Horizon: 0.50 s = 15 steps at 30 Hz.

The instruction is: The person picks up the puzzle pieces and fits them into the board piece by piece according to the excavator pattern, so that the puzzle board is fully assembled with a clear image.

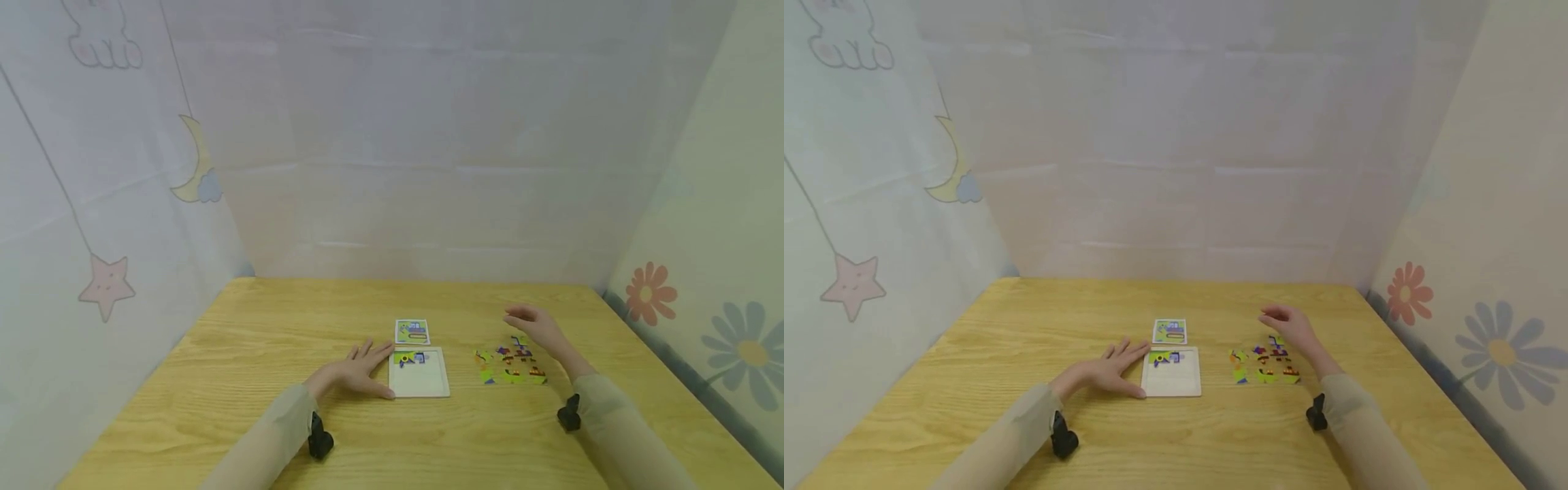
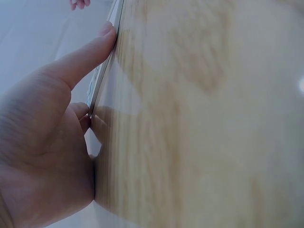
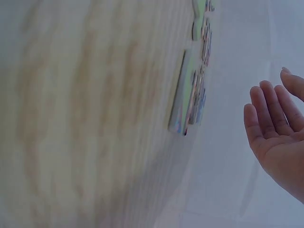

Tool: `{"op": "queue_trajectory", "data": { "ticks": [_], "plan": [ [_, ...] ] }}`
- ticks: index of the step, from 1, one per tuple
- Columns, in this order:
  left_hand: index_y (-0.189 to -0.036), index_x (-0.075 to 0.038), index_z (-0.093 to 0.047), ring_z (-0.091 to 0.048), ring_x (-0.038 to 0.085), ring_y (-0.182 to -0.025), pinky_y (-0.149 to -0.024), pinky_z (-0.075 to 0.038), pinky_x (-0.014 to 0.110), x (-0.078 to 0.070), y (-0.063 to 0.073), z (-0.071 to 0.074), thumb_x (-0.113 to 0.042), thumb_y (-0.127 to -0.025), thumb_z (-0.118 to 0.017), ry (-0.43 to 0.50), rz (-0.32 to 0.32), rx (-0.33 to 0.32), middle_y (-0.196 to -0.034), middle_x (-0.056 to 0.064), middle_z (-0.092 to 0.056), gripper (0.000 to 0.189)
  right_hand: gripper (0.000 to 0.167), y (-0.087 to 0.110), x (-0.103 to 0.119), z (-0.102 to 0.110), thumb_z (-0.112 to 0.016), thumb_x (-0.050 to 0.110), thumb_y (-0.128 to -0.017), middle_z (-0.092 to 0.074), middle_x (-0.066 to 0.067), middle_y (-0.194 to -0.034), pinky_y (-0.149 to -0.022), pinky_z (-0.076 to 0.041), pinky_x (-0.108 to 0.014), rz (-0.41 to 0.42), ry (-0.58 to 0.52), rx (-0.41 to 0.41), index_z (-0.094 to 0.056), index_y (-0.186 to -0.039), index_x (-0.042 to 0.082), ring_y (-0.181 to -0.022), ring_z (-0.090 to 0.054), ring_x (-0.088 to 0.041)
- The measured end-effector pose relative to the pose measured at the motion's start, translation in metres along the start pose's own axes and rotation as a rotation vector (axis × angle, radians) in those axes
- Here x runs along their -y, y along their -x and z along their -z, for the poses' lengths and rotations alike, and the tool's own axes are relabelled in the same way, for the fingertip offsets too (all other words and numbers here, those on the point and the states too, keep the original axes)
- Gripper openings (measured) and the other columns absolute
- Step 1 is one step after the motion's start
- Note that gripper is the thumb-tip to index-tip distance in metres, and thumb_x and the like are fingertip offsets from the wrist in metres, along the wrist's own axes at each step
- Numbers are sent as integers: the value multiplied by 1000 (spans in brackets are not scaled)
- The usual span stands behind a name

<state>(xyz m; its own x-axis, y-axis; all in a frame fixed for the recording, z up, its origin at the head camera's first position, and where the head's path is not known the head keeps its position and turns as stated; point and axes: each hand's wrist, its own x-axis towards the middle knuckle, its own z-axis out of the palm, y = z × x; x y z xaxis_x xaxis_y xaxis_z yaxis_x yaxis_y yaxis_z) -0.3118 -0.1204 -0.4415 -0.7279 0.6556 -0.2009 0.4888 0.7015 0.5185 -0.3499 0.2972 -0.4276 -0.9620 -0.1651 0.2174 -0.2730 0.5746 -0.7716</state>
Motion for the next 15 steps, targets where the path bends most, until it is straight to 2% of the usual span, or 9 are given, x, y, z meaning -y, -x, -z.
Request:
{"op": "queue_trajectory", "data": {
  "ticks": [6, 15],
  "plan": [
    [-153, -18, -6, 11, 38, -143, -115, 4, 55, 3, -2, -3, -53, -83, -63, 3, 18, 0, -159, 5, -3, 96, 46, 1, -9, 5, -57, 35, -93, -57, -20, -128, -94, -46, -51, -20, 28, -7, -56, -128, 5, -117, -52, -38],
    [-153, -18, -7, 11, 38, -143, -115, 4, 56, 3, -2, -2, -54, -83, -63, 5, 20, -10, -159, 5, -4, 97, 51, -2, -18, 11, -57, 34, -94, -56, -24, -127, -92, -47, -51, -50, 99, 42, -53, -128, -3, -116, -52, -41]
  ]
}}
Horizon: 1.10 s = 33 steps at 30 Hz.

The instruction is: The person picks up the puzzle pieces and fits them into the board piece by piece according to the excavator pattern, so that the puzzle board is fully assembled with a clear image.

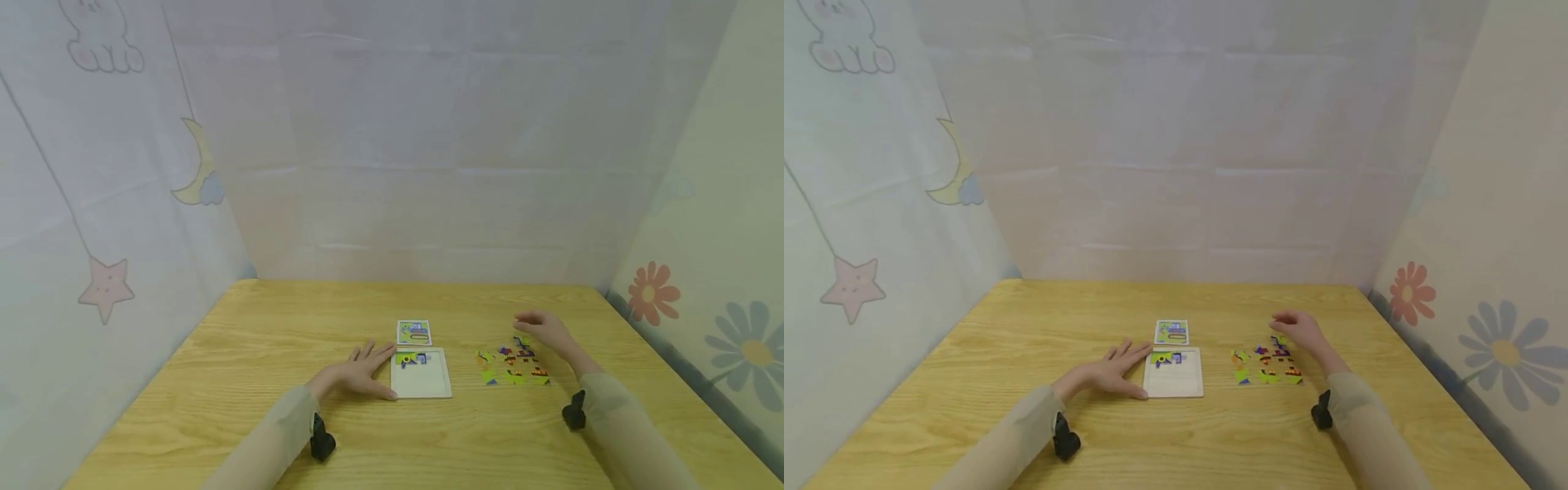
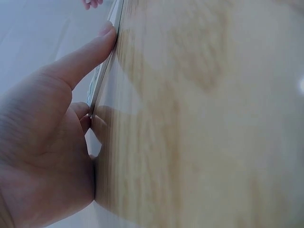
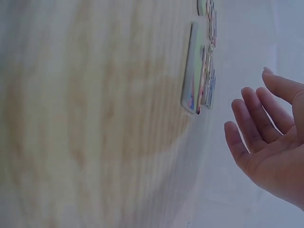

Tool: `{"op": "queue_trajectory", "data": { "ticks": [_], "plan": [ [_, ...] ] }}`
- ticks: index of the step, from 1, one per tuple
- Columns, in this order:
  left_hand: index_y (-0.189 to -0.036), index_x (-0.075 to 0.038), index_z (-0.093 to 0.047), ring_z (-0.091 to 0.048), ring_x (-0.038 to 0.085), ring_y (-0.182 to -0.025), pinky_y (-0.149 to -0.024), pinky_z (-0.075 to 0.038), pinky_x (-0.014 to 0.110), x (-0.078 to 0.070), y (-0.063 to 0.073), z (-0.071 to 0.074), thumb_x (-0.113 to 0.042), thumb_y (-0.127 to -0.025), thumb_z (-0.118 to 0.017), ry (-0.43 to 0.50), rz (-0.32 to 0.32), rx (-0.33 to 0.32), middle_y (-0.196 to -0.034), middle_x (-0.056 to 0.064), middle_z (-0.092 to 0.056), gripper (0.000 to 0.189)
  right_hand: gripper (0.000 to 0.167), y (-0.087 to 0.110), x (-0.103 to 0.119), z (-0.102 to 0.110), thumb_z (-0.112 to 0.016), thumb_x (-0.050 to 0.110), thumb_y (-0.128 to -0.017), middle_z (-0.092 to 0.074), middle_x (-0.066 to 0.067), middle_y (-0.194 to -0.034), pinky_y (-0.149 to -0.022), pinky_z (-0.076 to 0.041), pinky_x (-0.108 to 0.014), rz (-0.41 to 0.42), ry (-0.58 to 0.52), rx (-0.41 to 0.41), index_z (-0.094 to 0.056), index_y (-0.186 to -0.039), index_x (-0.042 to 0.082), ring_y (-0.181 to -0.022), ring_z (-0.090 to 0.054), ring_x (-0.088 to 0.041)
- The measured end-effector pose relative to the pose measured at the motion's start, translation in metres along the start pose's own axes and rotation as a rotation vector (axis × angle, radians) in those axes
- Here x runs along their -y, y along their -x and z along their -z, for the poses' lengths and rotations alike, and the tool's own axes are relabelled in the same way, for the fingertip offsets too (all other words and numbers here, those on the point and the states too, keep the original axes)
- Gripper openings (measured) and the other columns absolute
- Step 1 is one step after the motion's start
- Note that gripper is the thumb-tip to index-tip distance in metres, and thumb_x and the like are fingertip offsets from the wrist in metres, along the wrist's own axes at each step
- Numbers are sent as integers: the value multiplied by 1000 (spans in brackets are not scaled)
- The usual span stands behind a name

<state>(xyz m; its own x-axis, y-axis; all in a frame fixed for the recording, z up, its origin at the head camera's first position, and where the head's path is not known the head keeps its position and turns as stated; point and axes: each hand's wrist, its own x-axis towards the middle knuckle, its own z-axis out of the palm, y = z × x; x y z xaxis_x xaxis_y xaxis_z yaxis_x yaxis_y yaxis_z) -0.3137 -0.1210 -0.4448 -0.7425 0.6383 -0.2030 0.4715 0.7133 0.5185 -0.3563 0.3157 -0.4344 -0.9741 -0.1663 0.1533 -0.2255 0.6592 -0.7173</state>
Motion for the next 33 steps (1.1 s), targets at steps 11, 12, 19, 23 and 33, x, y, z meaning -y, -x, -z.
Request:
{"op": "queue_trajectory", "data": {
  "ticks": [11, 12, 19, 23, 33],
  "plan": [
    [-153, -17, -7, 11, 38, -143, -115, 4, 56, 1, -1, 0, -52, -84, -63, -6, -19, 11, -159, 4, -3, 95, 43, 1, -5, 2, -59, 23, -93, -57, -28, -122, -90, -47, -51, -114, 83, 78, -56, -123, -7, -112, -52, -43],
    [-153, -17, -7, 12, 38, -143, -115, 4, 56, 1, -1, 1, -52, -84, -63, -4, -16, 12, -159, 4, -3, 95, 43, 1, -6, 2, -59, 23, -93, -57, -28, -122, -90, -47, -52, -126, 91, 90, -56, -123, -7, -112, -52, -44],
    [-153, -17, -7, 11, 38, -143, -115, 4, 56, 1, -2, -1, -53, -84, -62, -8, -7, 6, -159, 4, -2, 96, 43, 1, -4, 3, -64, 21, -89, -57, -27, -121, -90, -47, -51, -165, 100, 134, -57, -121, -7, -111, -52, -43],
    [-153, -18, -6, 12, 37, -143, -115, 5, 55, 1, -2, -2, -54, -84, -62, -6, 2, 14, -160, 2, -2, 96, 40, 1, 1, 3, -64, 18, -88, -59, -28, -118, -87, -49, -49, -181, 149, 149, -59, -118, -9, -106, -55, -41],
    [-153, -17, -6, 11, 37, -143, -115, 5, 55, -1, 0, 0, -53, -84, -63, -9, -1, 11, -159, 4, -3, 96, 39, 0, 6, 0, -65, 19, -88, -59, -29, -114, -84, -50, -49, -169, 240, 118, -61, -114, -10, -103, -56, -43]
  ]
}}
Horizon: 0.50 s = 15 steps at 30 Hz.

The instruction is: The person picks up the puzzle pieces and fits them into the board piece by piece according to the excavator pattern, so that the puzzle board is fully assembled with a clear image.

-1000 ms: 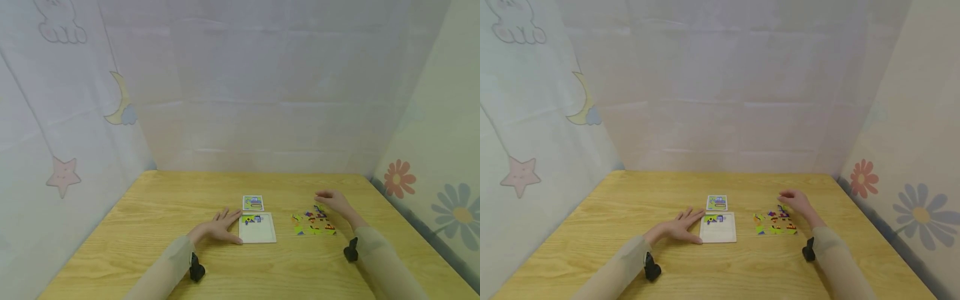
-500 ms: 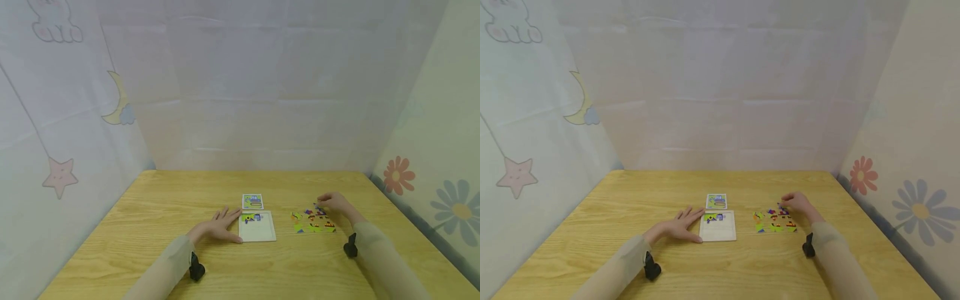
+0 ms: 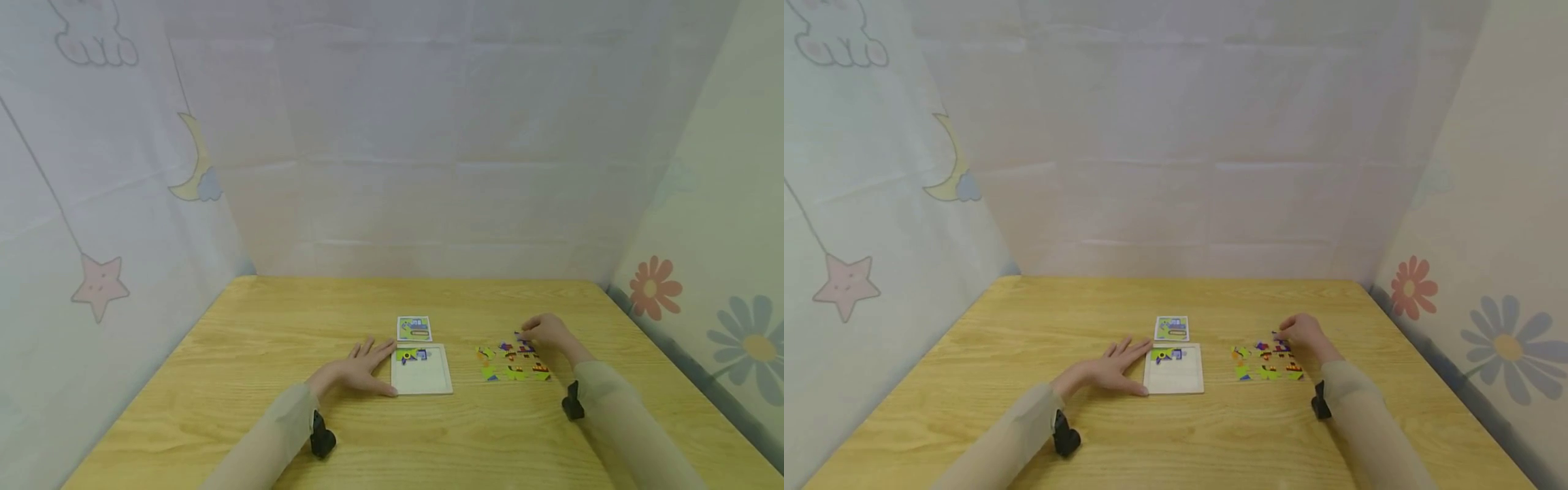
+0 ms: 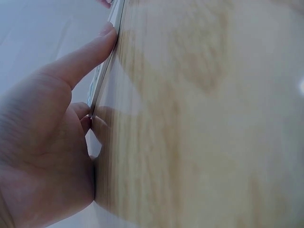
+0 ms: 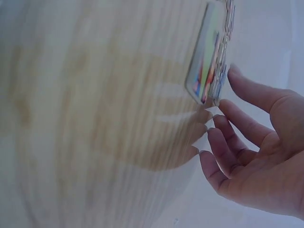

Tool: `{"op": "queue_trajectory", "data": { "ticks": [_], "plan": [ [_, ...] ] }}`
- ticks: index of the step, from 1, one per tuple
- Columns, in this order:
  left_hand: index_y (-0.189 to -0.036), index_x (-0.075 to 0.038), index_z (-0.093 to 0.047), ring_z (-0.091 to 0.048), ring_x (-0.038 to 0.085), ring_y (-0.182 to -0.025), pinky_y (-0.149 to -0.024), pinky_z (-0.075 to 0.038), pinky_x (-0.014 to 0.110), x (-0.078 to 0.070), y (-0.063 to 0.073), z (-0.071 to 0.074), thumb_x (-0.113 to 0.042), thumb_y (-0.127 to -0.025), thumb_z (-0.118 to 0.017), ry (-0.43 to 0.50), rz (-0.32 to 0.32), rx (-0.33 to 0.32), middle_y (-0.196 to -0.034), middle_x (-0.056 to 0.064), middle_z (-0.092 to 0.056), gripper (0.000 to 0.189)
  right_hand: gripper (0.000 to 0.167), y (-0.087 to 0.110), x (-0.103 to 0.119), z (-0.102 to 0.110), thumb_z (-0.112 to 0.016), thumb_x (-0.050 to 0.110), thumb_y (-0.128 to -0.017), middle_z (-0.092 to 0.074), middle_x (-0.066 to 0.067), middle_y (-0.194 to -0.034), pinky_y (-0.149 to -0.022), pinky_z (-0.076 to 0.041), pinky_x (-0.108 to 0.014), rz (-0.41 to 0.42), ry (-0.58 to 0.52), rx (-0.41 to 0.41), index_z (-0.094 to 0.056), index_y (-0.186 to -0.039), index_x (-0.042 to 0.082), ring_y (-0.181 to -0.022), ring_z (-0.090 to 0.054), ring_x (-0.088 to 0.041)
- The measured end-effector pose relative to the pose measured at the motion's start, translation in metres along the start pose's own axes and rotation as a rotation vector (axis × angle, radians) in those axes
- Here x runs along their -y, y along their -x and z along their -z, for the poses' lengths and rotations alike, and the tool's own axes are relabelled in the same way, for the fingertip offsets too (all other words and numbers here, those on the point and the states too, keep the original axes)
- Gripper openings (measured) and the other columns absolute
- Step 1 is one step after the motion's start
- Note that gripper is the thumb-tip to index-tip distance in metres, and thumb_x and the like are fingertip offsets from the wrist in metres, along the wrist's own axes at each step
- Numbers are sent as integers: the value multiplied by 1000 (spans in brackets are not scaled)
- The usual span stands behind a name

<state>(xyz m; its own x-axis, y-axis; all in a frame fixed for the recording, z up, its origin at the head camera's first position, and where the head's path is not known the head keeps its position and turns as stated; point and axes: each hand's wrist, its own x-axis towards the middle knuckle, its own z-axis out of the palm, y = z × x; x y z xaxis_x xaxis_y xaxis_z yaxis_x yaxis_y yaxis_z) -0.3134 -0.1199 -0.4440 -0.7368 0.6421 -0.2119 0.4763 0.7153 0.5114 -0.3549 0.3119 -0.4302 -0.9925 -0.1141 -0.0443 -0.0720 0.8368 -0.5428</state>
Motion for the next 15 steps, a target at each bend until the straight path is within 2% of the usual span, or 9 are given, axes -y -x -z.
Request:
{"op": "queue_trajectory", "data": {
  "ticks": [4, 11, 15],
  "plan": [
    [-153, -17, -7, 11, 37, -143, -115, 5, 55, -1, 0, 2, -52, -84, -63, 3, 0, 0, -159, 4, -3, 96, 44, 1, 0, 1, -68, 21, -86, -59, -29, -115, -85, -49, -50, -5, -16, 2, -60, -116, -10, -105, -55, -44],
    [-153, -19, -6, 12, 37, -144, -115, 5, 55, 0, 0, 1, -53, -84, -62, 5, 4, 7, -159, 3, -2, 96, 40, 2, 2, 3, -68, 14, -85, -59, -29, -109, -77, -52, -45, -34, -40, -5, -59, -112, -14, -93, -60, -36],
    [-153, -19, -7, 11, 37, -144, -115, 4, 55, 0, -1, 1, -54, -83, -62, -1, 4, 7, -159, 4, -3, 95, 42, 1, 2, 3, -68, 15, -85, -57, -32, -110, -78, -52, -45, -66, -25, 1, -56, -111, -16, -92, -59, -36]
  ]
}}
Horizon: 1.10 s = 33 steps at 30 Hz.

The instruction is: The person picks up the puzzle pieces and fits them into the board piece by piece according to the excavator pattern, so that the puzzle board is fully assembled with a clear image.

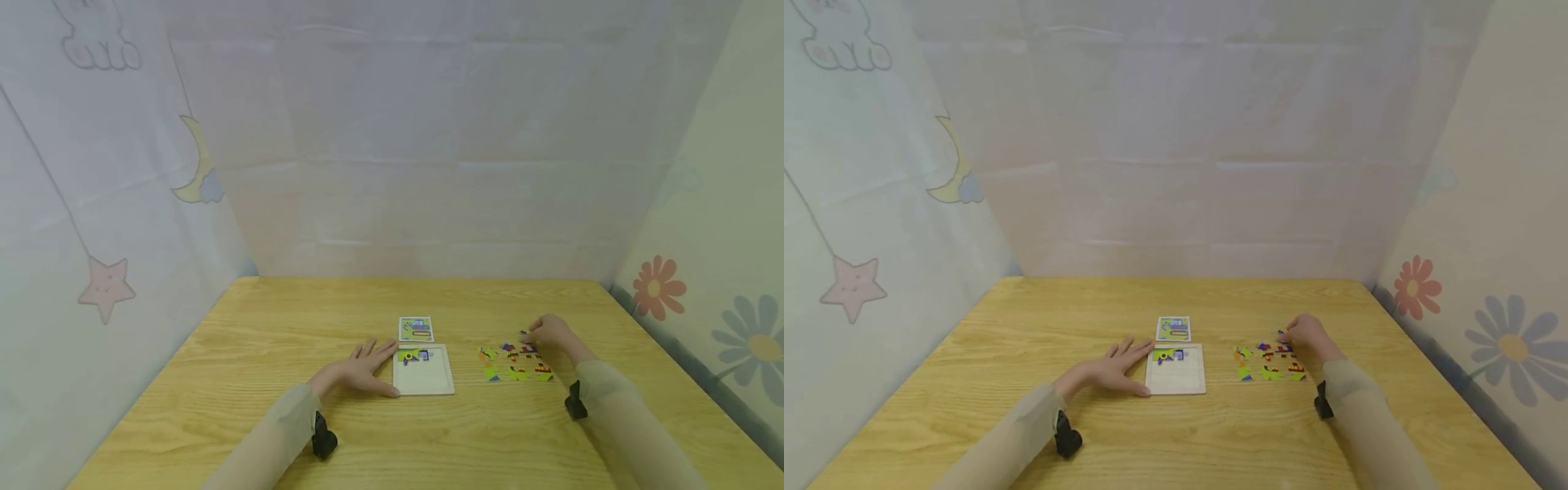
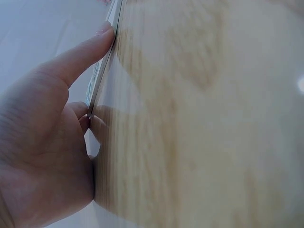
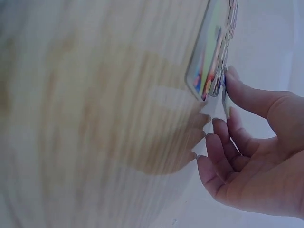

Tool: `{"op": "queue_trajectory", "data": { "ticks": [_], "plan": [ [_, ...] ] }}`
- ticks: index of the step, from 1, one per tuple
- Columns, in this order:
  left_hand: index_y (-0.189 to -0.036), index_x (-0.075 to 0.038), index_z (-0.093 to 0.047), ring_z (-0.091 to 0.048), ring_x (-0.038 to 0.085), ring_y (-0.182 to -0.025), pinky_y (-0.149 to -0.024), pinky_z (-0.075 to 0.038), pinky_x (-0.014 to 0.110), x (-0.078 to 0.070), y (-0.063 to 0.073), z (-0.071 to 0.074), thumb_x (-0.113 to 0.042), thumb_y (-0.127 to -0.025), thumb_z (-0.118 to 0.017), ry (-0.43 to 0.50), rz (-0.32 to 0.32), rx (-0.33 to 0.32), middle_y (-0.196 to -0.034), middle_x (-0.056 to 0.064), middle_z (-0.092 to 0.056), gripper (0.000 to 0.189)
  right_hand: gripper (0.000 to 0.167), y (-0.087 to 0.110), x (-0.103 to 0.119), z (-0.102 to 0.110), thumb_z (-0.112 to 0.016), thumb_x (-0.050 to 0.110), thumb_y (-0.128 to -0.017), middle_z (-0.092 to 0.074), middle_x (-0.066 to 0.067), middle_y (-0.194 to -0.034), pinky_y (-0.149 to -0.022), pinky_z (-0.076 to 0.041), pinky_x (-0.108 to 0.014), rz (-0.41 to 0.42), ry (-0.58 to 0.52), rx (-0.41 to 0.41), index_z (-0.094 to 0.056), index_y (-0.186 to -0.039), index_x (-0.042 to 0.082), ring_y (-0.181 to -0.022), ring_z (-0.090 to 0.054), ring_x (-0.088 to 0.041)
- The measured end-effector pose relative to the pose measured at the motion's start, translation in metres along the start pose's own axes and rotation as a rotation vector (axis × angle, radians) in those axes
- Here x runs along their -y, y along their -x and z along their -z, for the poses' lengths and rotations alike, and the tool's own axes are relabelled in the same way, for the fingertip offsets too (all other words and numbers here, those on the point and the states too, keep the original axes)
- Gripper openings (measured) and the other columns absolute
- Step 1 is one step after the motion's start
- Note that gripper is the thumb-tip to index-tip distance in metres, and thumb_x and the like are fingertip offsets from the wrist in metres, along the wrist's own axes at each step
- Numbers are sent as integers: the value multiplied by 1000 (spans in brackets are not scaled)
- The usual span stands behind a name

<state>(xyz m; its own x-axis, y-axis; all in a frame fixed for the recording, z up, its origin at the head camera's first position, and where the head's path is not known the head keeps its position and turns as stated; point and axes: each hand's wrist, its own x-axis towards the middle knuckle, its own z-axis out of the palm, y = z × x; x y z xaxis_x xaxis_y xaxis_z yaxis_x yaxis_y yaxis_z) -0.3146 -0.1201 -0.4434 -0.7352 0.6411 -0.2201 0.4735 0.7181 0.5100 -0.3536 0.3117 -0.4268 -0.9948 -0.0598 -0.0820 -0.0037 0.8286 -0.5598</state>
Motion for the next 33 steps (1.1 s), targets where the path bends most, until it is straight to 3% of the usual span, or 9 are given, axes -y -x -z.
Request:
{"op": "queue_trajectory", "data": {
  "ticks": [6, 13, 18, 27, 33],
  "plan": [
    [-153, -19, -6, 12, 37, -143, -115, 4, 56, 1, -1, 0, -54, -83, -62, -2, -2, 0, -160, 4, -2, 96, 40, 1, -1, 1, -68, 16, -85, -56, -30, -106, -76, -50, -45, 9, -26, -46, -52, -108, -12, -90, -57, -36],
    [-153, -18, -5, 13, 38, -143, -114, 5, 57, -1, 0, 0, -53, -84, -61, -5, -10, 7, -159, 5, -1, 95, 36, 2, -12, 6, -63, 11, -87, -60, -31, -106, -69, -55, -39, 28, -143, -73, -56, -112, -14, -81, -64, -29],
    [-153, -19, -5, 13, 37, -143, -115, 4, 56, -1, 0, -1, -55, -84, -61, -6, 3, 4, -159, 5, -1, 96, 39, 1, -15, 10, -59, 14, -91, -63, -29, -104, -71, -55, -39, 55, -184, -74, -55, -119, -13, -81, -64, -26],
    [-153, -20, -5, 13, 37, -143, -115, 4, 55, 1, 0, -2, -57, -83, -60, -17, 12, 5, -160, 3, -2, 96, 43, 0, -5, 4, -59, 15, -93, -61, -28, -109, -78, -56, -39, 97, -332, -51, -51, -122, -15, -84, -66, -22],
    [-153, -19, -5, 12, 37, -143, -115, 4, 55, 1, 0, -2, -57, -83, -61, -18, 8, -2, -159, 4, -1, 97, 46, -3, 7, -1, -60, 20, -93, -61, -28, -112, -80, -55, -38, 122, -344, -30, -52, -123, -13, -90, -66, -26]
  ]
}}
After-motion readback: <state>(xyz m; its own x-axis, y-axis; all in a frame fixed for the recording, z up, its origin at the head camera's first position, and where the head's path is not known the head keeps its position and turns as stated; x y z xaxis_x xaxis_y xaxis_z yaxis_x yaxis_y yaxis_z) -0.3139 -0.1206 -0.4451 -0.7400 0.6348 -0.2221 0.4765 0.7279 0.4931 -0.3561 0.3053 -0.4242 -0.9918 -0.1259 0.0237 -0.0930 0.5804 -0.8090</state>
